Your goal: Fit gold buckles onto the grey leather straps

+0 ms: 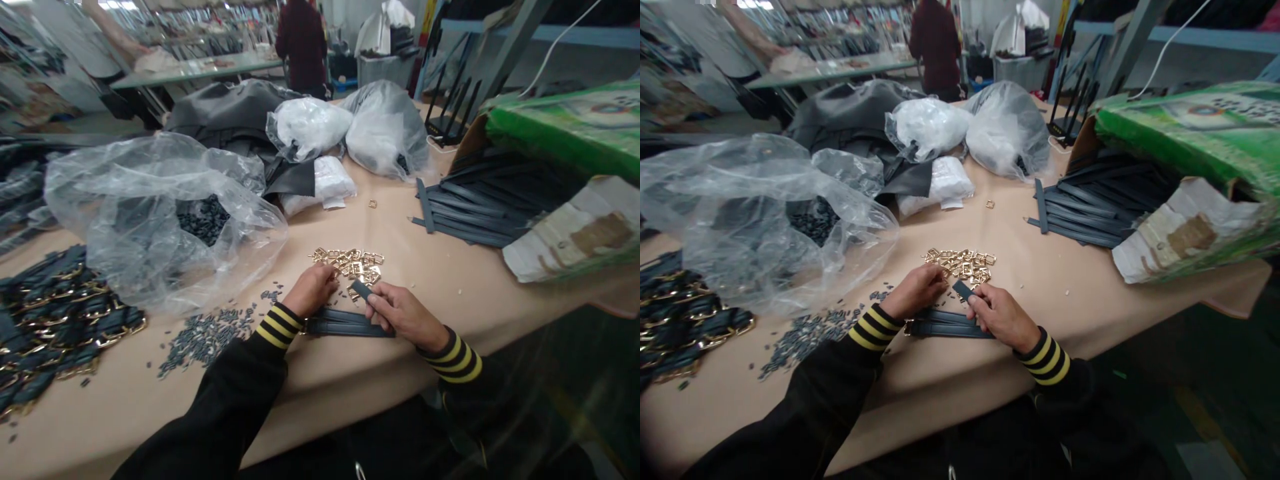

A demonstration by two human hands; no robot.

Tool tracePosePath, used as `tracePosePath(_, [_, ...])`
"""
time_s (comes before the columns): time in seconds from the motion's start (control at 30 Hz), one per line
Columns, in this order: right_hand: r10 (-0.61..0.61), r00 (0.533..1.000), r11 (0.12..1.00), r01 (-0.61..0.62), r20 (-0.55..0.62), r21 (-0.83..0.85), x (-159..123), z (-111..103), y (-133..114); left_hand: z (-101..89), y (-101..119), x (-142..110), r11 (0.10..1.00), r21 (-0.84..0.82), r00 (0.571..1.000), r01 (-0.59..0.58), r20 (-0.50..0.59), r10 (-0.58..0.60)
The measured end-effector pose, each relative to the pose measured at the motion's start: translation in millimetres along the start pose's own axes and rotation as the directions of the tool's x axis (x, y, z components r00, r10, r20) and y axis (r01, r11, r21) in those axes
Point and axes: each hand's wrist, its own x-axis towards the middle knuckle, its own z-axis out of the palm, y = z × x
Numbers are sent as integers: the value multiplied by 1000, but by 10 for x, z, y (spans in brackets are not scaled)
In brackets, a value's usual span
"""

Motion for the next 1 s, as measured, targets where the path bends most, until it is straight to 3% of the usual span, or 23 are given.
tracePosePath(0.2, [12,998,999,-10,-54,30,29,97,16,-53,213,-315,998,-68,1000,11,2,-11])
tracePosePath(0.3, [28,999,989,-24,-24,146,24,186,-16,-49,373,-524,991,-61,987,-115,-121,107])
tracePosePath(0.37, [48,999,963,-43,-12,267,11,241,-45,-52,464,-651,976,52,958,-213,-186,219])
tracePosePath(0.43, [75,997,908,-79,27,410,-9,283,-68,-67,526,-757,941,207,935,-267,-181,305])
tracePosePath(0.6, [84,970,732,-216,228,647,-67,334,-96,-132,565,-922,850,434,894,-300,-182,408])
tracePosePath(0.7, [32,955,688,-234,294,687,-85,341,-95,-140,544,-980,846,434,889,-310,-184,420])
tracePosePath(0.83, [-42,928,720,-229,371,655,-96,338,-74,-84,482,-1055,884,326,889,-335,-202,412])
tracePosePath(1.0, [-20,914,734,-262,405,627,-117,391,-45,37,422,-1146,899,293,873,-325,-273,404])
